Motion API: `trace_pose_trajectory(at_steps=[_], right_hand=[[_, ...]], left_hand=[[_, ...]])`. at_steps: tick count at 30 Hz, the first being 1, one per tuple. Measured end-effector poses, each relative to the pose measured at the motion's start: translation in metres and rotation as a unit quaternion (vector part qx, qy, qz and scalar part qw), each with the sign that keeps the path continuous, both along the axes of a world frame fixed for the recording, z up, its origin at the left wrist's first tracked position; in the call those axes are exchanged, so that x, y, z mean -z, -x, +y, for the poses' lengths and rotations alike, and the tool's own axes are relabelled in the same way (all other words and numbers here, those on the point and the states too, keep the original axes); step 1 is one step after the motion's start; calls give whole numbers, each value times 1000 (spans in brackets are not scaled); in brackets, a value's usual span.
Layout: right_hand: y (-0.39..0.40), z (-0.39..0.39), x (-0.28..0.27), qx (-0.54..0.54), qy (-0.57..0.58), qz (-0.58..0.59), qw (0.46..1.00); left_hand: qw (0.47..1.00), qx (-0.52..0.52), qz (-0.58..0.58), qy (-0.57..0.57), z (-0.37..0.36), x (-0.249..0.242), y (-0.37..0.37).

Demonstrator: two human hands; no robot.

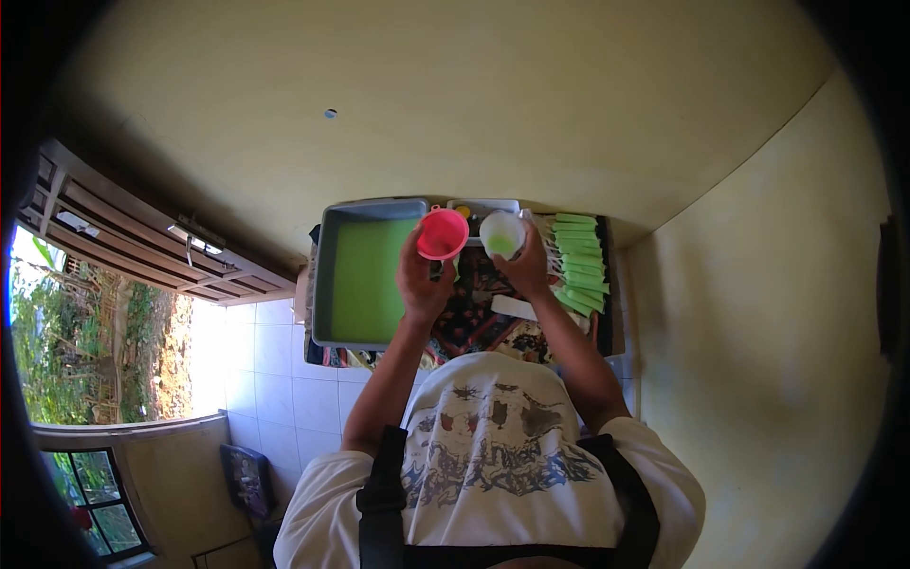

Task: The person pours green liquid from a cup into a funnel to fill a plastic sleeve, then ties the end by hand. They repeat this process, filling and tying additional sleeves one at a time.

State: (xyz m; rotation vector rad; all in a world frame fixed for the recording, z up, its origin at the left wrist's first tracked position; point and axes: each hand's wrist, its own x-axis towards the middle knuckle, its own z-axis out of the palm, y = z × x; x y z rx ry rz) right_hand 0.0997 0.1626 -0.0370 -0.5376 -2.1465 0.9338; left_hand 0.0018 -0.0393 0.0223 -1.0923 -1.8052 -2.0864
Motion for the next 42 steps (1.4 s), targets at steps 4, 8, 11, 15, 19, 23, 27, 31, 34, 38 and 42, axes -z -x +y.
trace_pose_trajectory(at_steps=[4,8,11,15,19,23,27,31,34,38,42], right_hand=[[5,-19,100,-4,86,-64,994],[5,-31,144,-31,83,-70,994],[3,-29,168,-36,65,-100,992],[-9,-26,169,35,-16,-152,988],[-22,-24,66,-57,95,3,994],[-20,-44,-92,-260,107,42,959],[0,-58,-132,-280,75,20,957],[5,-60,-115,-257,208,128,935],[0,-47,-95,-205,265,182,924],[-12,-16,-28,-75,-65,-21,995],[-13,-25,60,-96,14,-75,992]], left_hand=[[999,-3,-20,40,-14,1,-1],[999,-16,-39,16,-23,0,-4],[999,-17,-48,15,-27,-2,-6],[998,-16,-52,12,-30,5,-8],[998,-25,-45,34,-27,20,-6],[996,-25,-26,76,-21,28,-8],[998,-24,-13,64,-11,24,-16],[996,-11,-82,20,-2,31,-23],[992,-31,-94,79,-6,29,-26],[991,-16,-94,91,-14,28,-28],[990,-14,-89,107,-22,22,-28]])
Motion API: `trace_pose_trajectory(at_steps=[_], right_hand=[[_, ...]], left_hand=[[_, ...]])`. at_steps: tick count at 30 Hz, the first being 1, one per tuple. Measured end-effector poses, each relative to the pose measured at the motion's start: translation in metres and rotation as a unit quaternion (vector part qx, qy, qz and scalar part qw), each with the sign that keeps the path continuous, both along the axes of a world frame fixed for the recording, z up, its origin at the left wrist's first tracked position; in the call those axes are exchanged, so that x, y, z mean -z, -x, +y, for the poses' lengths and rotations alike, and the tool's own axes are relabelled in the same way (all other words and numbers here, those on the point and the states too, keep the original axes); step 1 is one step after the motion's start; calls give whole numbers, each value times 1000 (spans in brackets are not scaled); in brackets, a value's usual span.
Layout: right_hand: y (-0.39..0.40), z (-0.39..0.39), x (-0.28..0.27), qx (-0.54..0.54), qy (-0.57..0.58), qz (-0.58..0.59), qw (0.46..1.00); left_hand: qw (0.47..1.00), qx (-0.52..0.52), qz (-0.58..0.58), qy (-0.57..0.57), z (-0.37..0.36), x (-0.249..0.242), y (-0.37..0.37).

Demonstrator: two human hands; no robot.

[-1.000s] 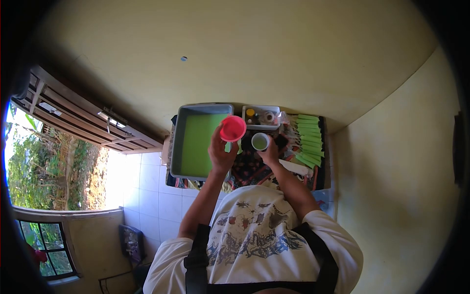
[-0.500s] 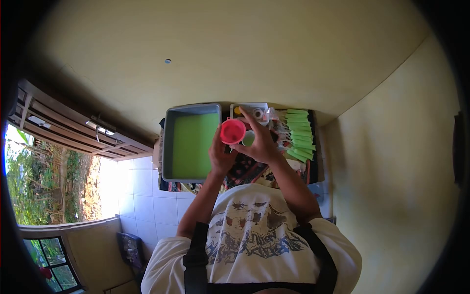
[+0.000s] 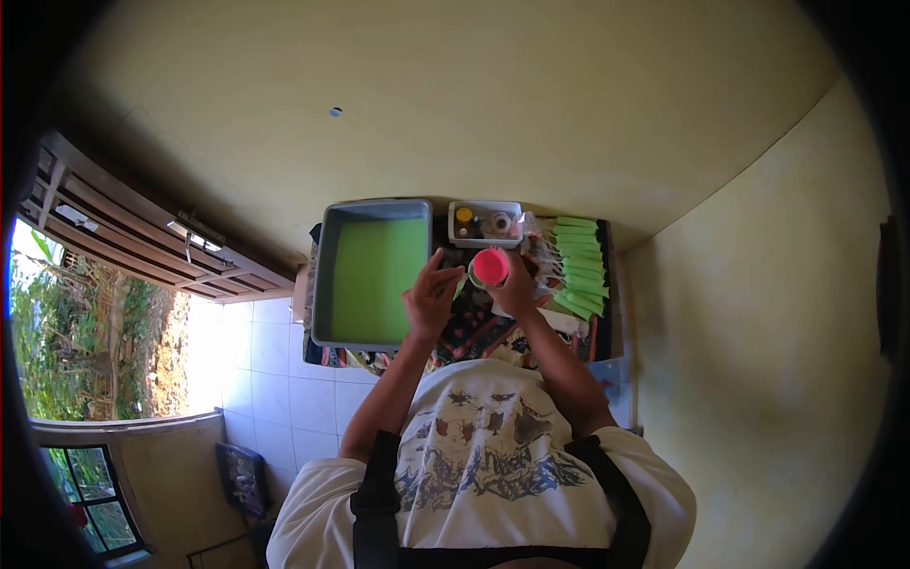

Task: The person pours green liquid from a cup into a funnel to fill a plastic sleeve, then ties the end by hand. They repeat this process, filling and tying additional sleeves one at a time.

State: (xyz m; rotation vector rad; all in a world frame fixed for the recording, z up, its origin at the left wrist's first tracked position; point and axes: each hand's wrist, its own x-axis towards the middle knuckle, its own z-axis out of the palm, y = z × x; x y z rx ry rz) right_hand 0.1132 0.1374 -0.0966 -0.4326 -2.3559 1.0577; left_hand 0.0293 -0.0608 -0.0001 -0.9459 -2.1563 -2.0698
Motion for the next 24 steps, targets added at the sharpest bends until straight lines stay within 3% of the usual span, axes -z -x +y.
trace_pose_trajectory(at_steps=[2,5,6,9,12,14,16,19,22,24], right_hand=[[-1,-6,22,-8,6,-7,1000],[-7,-15,9,29,-48,8,998],[-8,-17,0,39,-72,19,996],[-12,-17,-49,-67,-53,82,993],[-20,-41,-103,-109,54,11,993],[-10,-43,-94,-87,-26,82,993],[-3,-43,-90,-63,-55,106,991],[-2,-46,-103,-24,6,132,991],[-11,-44,-128,-35,-37,83,995],[-13,-45,-127,-52,-8,71,996]], left_hand=[[1000,-3,-12,-4,0,0,-2],[999,1,-33,-18,-1,3,1],[1000,-3,-28,-7,-1,1,2],[999,-8,-15,33,-2,-6,0],[998,16,-24,58,1,-6,-3],[997,38,-66,29,8,3,-4],[999,11,-22,22,11,1,-6],[998,7,14,57,9,-7,-8],[991,57,74,93,11,2,-13],[987,71,107,97,17,16,-16]])
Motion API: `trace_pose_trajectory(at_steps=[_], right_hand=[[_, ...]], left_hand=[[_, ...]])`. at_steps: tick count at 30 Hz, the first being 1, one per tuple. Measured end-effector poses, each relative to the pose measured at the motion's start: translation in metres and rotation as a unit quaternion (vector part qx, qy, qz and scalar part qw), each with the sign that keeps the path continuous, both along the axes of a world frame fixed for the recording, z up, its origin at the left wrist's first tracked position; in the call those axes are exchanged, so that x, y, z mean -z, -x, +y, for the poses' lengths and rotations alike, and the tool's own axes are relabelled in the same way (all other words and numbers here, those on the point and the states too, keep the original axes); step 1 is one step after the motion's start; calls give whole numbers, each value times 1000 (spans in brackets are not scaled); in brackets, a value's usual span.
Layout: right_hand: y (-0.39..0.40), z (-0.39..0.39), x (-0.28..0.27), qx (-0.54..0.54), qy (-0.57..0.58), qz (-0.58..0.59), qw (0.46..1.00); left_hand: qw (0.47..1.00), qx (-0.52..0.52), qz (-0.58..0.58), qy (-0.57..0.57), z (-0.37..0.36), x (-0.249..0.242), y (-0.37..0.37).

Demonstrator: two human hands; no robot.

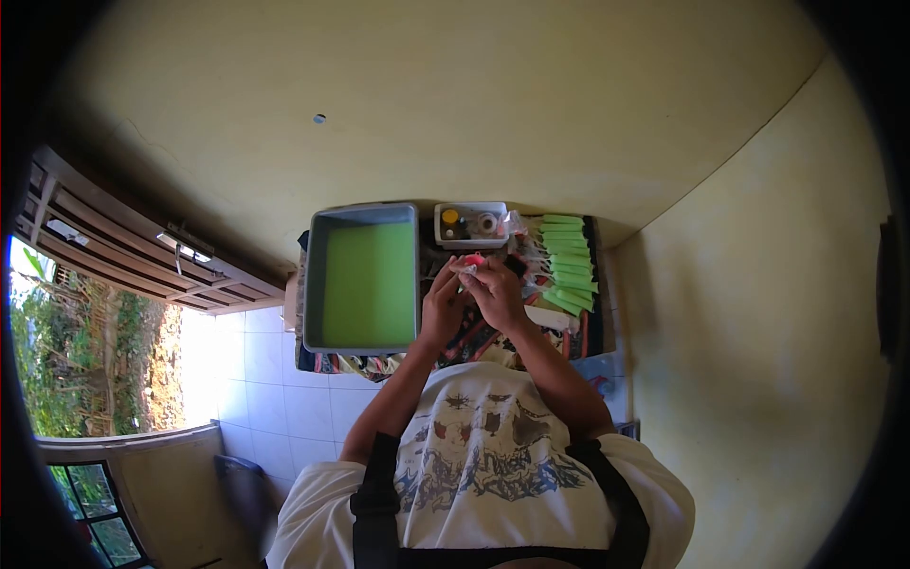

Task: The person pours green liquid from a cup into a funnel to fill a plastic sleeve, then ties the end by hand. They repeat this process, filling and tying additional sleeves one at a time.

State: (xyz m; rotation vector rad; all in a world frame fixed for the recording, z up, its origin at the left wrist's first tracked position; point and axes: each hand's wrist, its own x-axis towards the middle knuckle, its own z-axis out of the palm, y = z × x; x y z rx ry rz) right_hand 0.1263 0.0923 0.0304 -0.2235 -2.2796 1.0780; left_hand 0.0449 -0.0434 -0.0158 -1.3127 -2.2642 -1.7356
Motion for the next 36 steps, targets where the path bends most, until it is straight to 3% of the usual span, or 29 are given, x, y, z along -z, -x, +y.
trace_pose_trajectory(at_steps=[3,12,21,25,28,29,30,31,32,33,36], right_hand=[[-6,-4,-9,-10,57,-17,998],[-25,-11,-21,50,112,-15,992],[-46,-14,-46,77,183,67,978],[-42,2,-40,61,162,37,984],[-41,13,-31,54,166,1,985],[-44,16,-29,58,153,-22,986],[-47,19,-32,63,138,-44,987],[-52,22,-36,47,114,-56,991],[-59,23,-41,30,91,-69,993],[-67,21,-42,10,72,-86,994],[-86,19,-35,-13,25,-40,999]], left_hand=[[999,-21,1,-31,17,8,-5],[980,-66,185,-19,26,4,-9],[977,-55,204,24,32,22,-12],[984,-33,168,49,27,11,-16],[988,-143,7,-58,31,-28,-39],[982,-181,44,11,25,-12,-39],[979,-99,-172,41,18,-5,-40],[923,-13,-378,67,14,1,-40],[798,59,-599,2,18,8,-47],[618,60,-783,-39,22,-7,-55],[447,197,-856,-170,50,36,-50]])
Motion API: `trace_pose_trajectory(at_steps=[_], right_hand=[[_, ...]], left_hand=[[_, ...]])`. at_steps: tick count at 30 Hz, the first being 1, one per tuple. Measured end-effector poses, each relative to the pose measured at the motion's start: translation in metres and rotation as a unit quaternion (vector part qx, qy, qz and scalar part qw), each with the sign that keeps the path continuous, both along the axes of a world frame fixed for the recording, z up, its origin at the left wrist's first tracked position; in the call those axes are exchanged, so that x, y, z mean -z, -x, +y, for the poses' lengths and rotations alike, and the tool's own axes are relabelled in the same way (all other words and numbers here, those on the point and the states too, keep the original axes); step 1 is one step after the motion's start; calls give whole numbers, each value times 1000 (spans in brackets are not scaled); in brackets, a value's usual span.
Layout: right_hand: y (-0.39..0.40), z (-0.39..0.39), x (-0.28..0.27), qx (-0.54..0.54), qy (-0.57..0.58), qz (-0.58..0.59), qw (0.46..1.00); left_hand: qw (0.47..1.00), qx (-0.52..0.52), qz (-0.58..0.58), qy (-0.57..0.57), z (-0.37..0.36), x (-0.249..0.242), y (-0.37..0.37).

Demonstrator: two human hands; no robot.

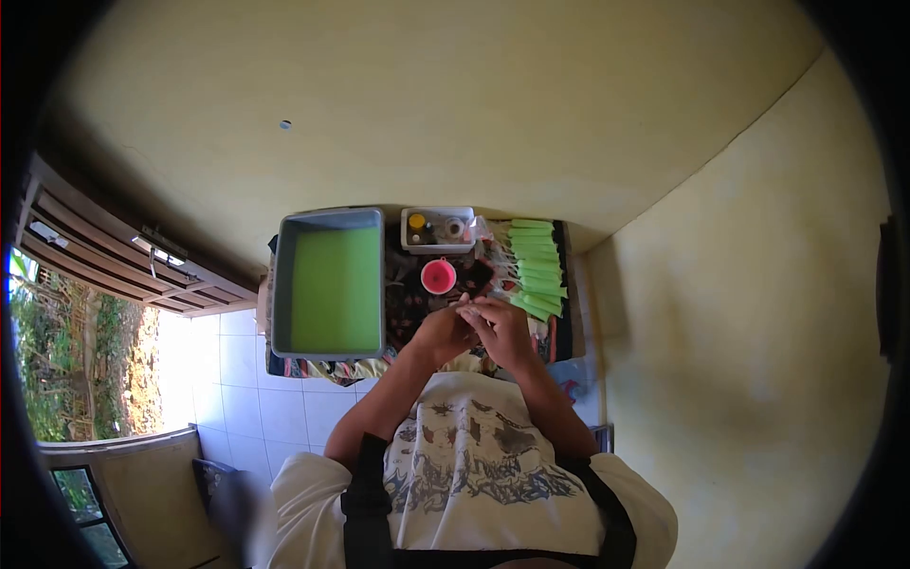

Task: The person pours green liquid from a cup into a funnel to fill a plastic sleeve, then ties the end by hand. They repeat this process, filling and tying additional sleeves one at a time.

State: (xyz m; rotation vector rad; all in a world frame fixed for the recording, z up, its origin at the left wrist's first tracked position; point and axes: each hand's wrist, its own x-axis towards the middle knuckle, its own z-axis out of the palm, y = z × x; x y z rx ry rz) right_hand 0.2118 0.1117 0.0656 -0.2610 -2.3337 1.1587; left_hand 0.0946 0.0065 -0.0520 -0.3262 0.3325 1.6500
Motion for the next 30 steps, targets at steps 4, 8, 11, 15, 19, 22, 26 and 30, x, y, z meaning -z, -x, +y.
trace_pose_trajectory(at_steps=[4,8,11,15,19,22,26,30], right_hand=[[-34,-3,-14,51,65,-13,997],[-50,3,10,124,286,8,950],[-41,33,10,171,319,-20,932],[-11,61,41,85,169,114,975],[3,68,54,2,436,55,898],[5,65,59,20,472,35,881],[8,63,65,52,504,54,860],[6,60,53,83,474,44,876]], left_hand=[[997,30,6,71,10,-20,12],[980,28,97,170,19,-52,-2],[875,124,436,173,18,-79,3],[504,170,842,90,26,-132,11],[353,125,927,14,38,-155,30],[332,88,938,51,45,-170,23],[385,68,916,91,44,-167,15],[483,122,839,221,41,-168,11]])
